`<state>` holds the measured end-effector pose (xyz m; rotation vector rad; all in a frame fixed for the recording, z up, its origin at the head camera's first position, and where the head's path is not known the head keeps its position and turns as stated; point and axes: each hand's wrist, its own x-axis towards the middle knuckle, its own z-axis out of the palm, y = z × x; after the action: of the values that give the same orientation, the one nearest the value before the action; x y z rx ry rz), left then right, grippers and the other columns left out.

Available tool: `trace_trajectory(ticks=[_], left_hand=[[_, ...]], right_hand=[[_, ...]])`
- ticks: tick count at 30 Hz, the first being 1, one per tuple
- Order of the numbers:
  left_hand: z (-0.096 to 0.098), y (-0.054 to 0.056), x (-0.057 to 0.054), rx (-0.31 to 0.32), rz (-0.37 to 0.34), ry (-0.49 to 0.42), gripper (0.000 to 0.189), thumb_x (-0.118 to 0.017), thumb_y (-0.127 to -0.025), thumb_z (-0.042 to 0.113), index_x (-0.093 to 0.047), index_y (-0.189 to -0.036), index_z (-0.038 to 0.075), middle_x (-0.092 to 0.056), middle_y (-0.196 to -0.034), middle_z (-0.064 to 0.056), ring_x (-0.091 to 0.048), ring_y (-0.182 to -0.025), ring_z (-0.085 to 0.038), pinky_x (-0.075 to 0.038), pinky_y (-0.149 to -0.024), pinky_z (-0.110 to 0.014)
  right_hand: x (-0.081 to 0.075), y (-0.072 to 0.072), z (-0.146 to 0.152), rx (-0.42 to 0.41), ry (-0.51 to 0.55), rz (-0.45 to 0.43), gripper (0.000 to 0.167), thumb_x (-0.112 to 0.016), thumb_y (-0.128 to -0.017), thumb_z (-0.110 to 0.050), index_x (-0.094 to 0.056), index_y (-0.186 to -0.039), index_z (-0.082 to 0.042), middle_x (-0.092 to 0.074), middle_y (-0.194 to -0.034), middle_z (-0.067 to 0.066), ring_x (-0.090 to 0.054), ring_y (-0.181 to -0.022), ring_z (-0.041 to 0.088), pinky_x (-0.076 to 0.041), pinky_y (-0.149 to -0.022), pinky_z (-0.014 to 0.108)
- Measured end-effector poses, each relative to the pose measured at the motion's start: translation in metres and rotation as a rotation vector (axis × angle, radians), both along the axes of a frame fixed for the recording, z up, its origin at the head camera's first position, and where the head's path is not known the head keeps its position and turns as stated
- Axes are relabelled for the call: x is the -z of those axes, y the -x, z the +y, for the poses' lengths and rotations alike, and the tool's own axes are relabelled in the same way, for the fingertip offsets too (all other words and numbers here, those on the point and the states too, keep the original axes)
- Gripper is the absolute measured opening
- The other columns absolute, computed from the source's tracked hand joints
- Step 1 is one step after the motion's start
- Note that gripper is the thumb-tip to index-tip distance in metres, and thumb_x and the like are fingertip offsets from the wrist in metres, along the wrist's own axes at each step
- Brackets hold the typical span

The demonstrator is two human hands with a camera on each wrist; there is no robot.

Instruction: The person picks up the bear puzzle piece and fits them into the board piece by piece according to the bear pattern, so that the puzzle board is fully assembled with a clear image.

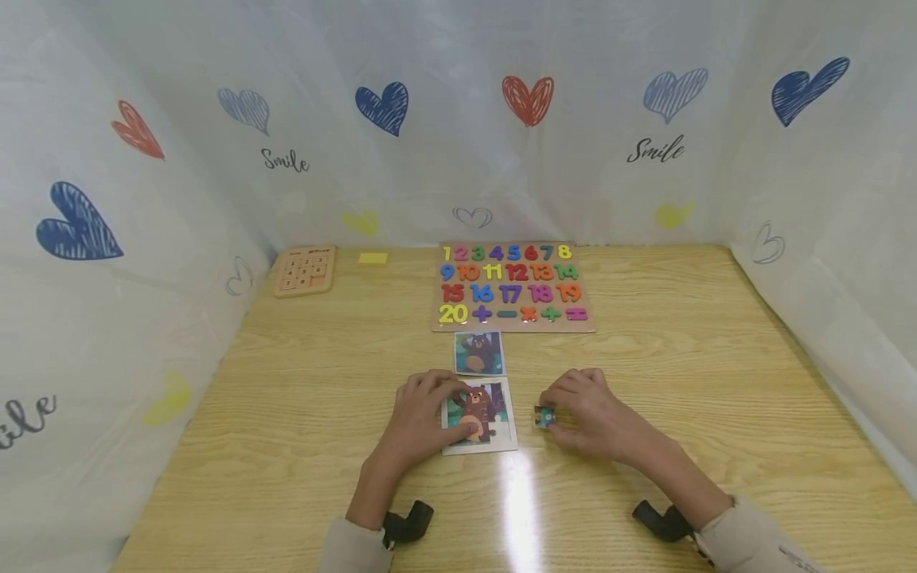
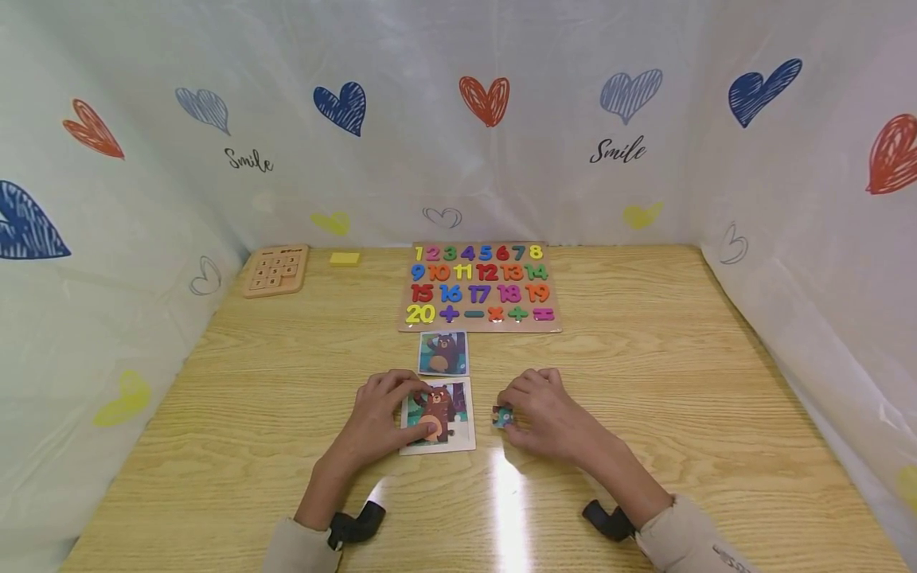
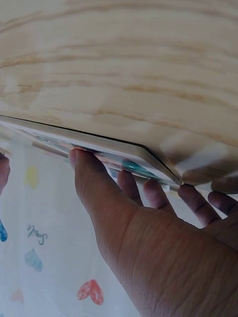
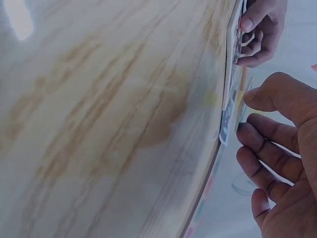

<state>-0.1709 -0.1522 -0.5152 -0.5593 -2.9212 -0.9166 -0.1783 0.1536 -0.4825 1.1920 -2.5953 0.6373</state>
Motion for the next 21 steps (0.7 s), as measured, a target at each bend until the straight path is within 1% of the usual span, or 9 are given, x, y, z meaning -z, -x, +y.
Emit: trace_trajectory(ticks=[10, 21], left_hand=[[-0.0004, 0.0001, 0.0003, -0.002, -0.002, 0.012, 0.055, -0.074, -0.081, 0.058, -0.067, -0.125, 0.027, -0.053, -0.135, 0.0, -0.04, -0.127, -0.028, -0.028, -0.106, -0.055], [-0.0014, 0.0005, 0.0016, 0.006, 0.018, 0.024, 0.055, -0.074, -0.081, 0.059, -0.067, -0.126, 0.028, -0.053, -0.135, 0.0, -0.042, -0.125, -0.027, -0.03, -0.104, -0.054]], right_hand=[[-0.0002, -0.0005, -0.0048, -0.014, -0.006, -0.018, 0.025, -0.083, -0.074, -0.017, -0.073, -0.097, -0.014, -0.069, -0.097, -0.005, -0.057, -0.095, 0.015, -0.03, -0.079, 0.035], [-0.0003, -0.0009, -0.0102, -0.024, -0.026, -0.018, 0.025, -0.081, -0.075, -0.015, -0.073, -0.099, -0.013, -0.068, -0.097, -0.004, -0.057, -0.096, 0.017, -0.033, -0.083, 0.039]])
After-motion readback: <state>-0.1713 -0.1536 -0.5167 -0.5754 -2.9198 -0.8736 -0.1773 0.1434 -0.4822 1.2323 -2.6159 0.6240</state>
